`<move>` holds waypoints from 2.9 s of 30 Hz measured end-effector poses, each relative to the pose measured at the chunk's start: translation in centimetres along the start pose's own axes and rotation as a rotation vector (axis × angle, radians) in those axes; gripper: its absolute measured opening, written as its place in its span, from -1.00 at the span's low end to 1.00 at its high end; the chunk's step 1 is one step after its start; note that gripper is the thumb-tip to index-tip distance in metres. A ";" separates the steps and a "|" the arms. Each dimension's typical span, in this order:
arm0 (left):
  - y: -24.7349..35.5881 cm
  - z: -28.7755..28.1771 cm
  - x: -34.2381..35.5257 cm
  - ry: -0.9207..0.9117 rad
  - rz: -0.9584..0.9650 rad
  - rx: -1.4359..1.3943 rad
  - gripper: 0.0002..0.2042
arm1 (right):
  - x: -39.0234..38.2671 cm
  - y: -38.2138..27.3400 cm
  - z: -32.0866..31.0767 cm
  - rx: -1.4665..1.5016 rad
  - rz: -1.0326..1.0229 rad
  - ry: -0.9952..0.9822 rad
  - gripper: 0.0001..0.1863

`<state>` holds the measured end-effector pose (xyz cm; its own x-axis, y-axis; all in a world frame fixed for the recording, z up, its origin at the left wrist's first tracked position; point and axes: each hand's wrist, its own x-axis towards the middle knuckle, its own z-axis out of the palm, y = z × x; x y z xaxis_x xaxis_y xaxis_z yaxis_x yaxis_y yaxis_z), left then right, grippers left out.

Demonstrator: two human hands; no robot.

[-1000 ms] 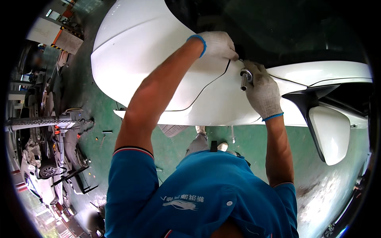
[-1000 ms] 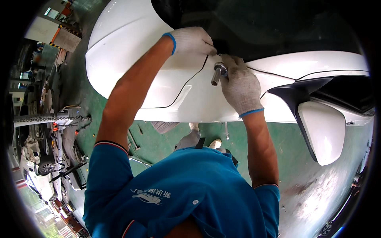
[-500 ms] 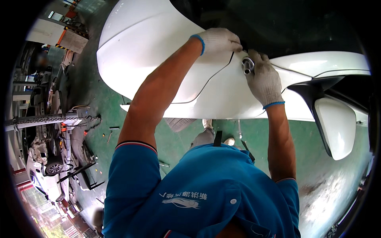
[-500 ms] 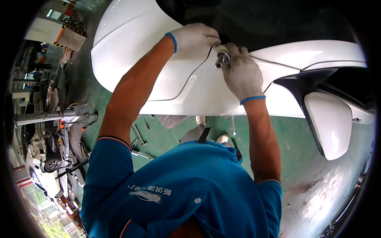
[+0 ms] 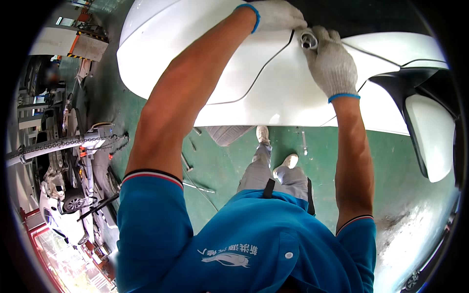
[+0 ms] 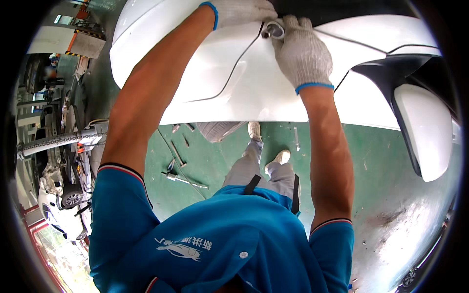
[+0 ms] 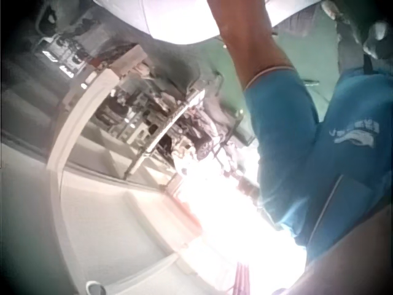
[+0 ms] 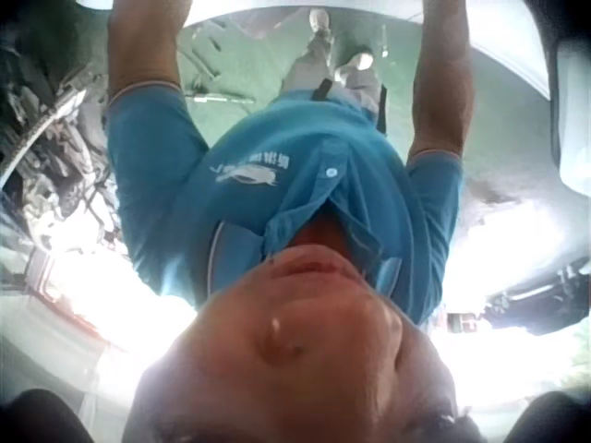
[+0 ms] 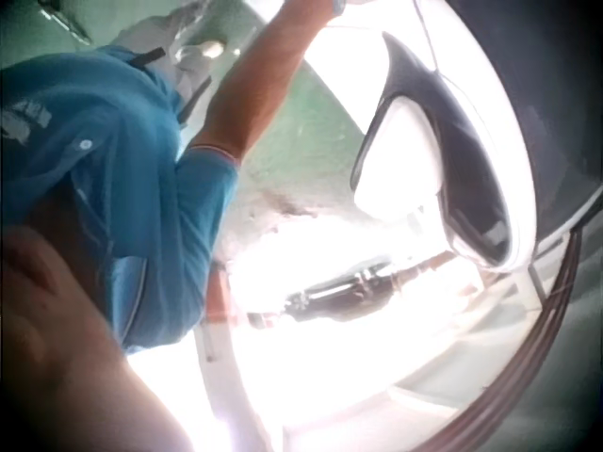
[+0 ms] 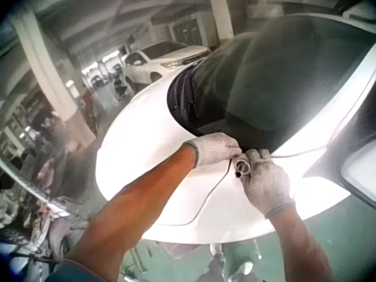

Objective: The person aligns a white car hood onto the vehicle frame and secures it using a ratchet wrench. They tighten multiple bolts along the hood's edge near the windshield and side mirrors, then wipe the surface with a cloth.

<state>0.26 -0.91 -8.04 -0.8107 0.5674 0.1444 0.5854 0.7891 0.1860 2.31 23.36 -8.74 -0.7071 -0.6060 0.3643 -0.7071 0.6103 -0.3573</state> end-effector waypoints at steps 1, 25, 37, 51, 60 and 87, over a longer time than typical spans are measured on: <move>0.6 -0.3 0.1 -0.036 -0.114 0.009 -0.74 | 0.0 -0.1 -0.2 0.001 0.019 -0.029 -0.51; 5.4 -2.3 -0.6 0.065 -0.604 -0.309 -0.69 | -5.3 2.4 -4.5 0.335 0.129 0.130 -0.71; 6.8 -2.9 0.0 0.074 -0.664 -0.257 -0.67 | -2.4 8.5 -8.0 1.195 0.660 0.139 -0.61; 5.9 -2.8 -0.4 0.086 -0.586 -0.258 -0.73 | 0.4 8.6 -7.8 1.124 0.609 -0.121 -0.66; 5.9 -2.7 -0.7 0.073 -0.629 -0.256 -0.73 | -1.4 6.7 -5.3 0.738 0.144 0.007 -0.60; 10.5 1.0 3.5 0.338 -0.378 0.404 -0.68 | -26.3 9.1 -0.9 0.609 0.755 -0.601 -0.71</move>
<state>3.60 9.61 -6.51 -0.8745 0.1797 0.4505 0.1574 0.9837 -0.0868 14.43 45.29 -20.79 -0.7254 -0.4354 -0.5332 0.1312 0.6729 -0.7280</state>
